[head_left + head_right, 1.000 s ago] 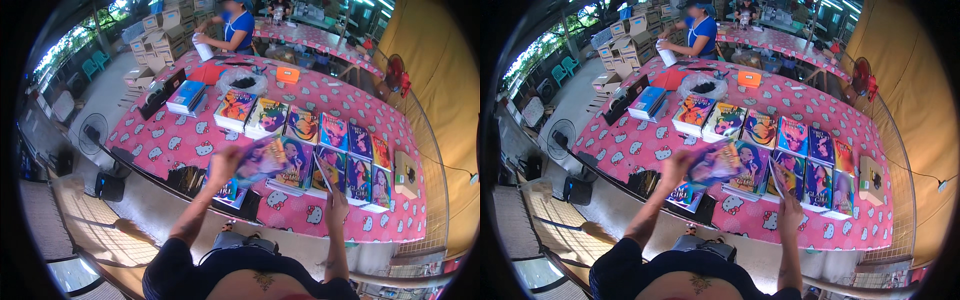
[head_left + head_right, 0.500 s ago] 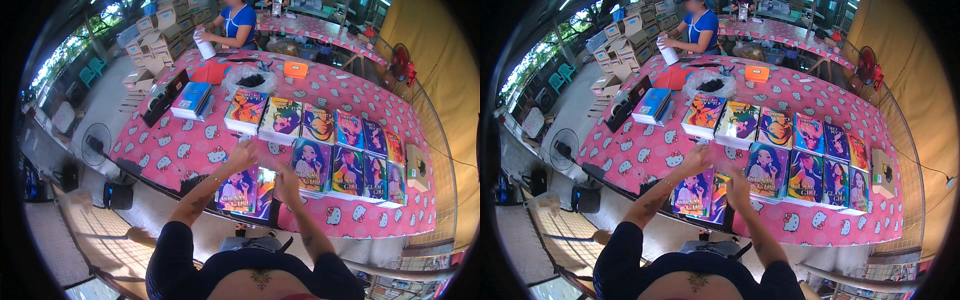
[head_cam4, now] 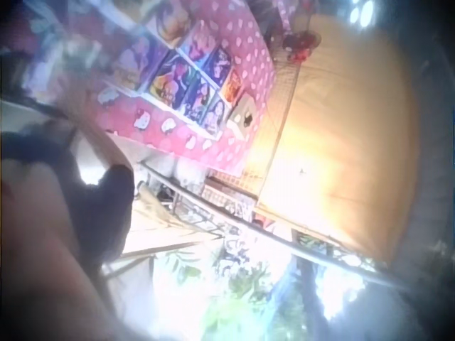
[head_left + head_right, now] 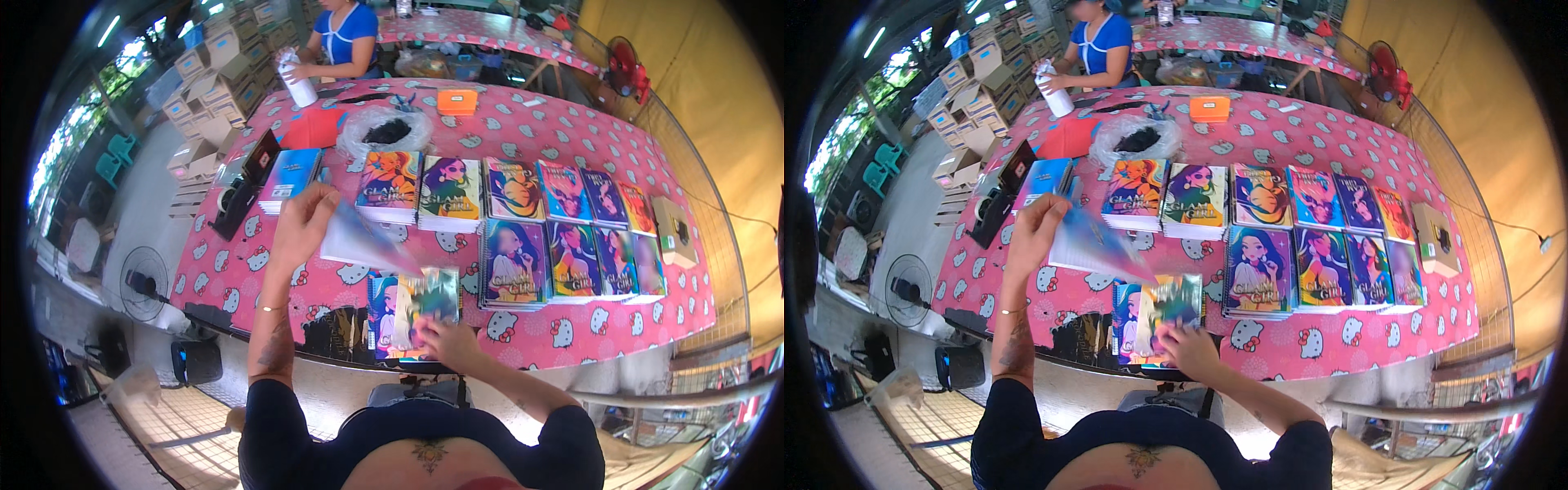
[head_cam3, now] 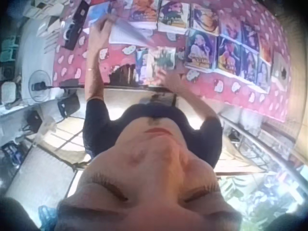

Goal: The person sorts books by gathering specific covers from a table and stacking them into piles.

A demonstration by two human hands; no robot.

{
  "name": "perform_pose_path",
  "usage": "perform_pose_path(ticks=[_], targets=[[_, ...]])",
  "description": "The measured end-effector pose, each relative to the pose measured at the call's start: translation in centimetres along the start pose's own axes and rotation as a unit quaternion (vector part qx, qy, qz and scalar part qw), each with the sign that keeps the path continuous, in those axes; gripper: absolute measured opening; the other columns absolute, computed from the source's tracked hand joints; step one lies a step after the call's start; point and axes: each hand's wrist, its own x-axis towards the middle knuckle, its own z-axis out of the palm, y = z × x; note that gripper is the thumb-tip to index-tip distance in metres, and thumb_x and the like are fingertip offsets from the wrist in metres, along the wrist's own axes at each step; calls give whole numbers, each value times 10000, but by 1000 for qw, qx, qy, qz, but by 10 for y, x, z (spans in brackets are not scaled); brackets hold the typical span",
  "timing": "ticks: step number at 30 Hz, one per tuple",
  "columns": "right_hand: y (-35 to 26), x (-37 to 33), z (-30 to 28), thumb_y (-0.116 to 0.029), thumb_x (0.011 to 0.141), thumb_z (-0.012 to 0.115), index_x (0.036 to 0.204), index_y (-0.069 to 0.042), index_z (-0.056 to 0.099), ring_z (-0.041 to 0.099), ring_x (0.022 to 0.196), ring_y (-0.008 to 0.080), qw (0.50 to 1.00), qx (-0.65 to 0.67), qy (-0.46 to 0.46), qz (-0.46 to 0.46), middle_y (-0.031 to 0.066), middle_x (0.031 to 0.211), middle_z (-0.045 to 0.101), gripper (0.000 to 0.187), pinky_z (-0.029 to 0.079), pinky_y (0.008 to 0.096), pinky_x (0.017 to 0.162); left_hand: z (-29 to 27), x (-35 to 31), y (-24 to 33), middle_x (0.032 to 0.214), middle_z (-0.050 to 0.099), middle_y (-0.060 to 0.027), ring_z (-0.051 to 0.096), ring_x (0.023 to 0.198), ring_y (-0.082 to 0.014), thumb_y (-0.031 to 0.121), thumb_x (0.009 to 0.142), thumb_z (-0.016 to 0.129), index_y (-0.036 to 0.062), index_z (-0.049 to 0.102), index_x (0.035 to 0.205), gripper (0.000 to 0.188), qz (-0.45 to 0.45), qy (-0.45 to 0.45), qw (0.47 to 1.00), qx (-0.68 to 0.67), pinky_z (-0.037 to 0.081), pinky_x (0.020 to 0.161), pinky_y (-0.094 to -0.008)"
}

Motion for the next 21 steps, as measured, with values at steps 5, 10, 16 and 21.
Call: perform_pose_path(ticks=[5, 10, 16, 21], targets=[[93, -6, 22, -175, 854, 617, 1072, -68, 676, 639, 811, 320, 942, 261, 80, 196, 171, 863, 658, 250, 496, 405, 720, 110, -38, -83, 783, 669, -209, 673, 694, -347, 474, 953, 480, 0, 664, 965, 509, 140, -249, 889, 358, 533, 597, -429], [329, -20, -97, -205, 869, 604, 1104, -55, 640, 630, 933, 375, 869, 1, 309, 386, 179, 978, 659, 282, 498, 451, 797, 219, -14, -52, 864, 667, -236, 654, 758, -421, 466, 927, 517, 8, 626, 1059, 489, -19, -207, 934, 290, 523, 663, -502], [404, -1, -99, -472, 749, 719, 1333, -103, 485, 523, 1136, 430, 839, -119, 66, 526, 230, 1213, 550, 729, 461, 511, 925, 363, 95, -27, 1005, 634, -266, 655, 878, -426, 426, 832, 672, -20, 546, 1122, 547, -82, -53, 974, 204, 540, 729, -483], [450, 6, -113, -368, 698, 767, 1313, -85, 499, 632, 942, 346, 905, 29, 105, 412, 135, 1007, 633, 729, 511, 480, 850, 337, 125, -57, 981, 654, -264, 649, 921, -425, 269, 848, 628, 5, 578, 1079, 354, -162, -2, 964, 212, 533, 779, -486]])
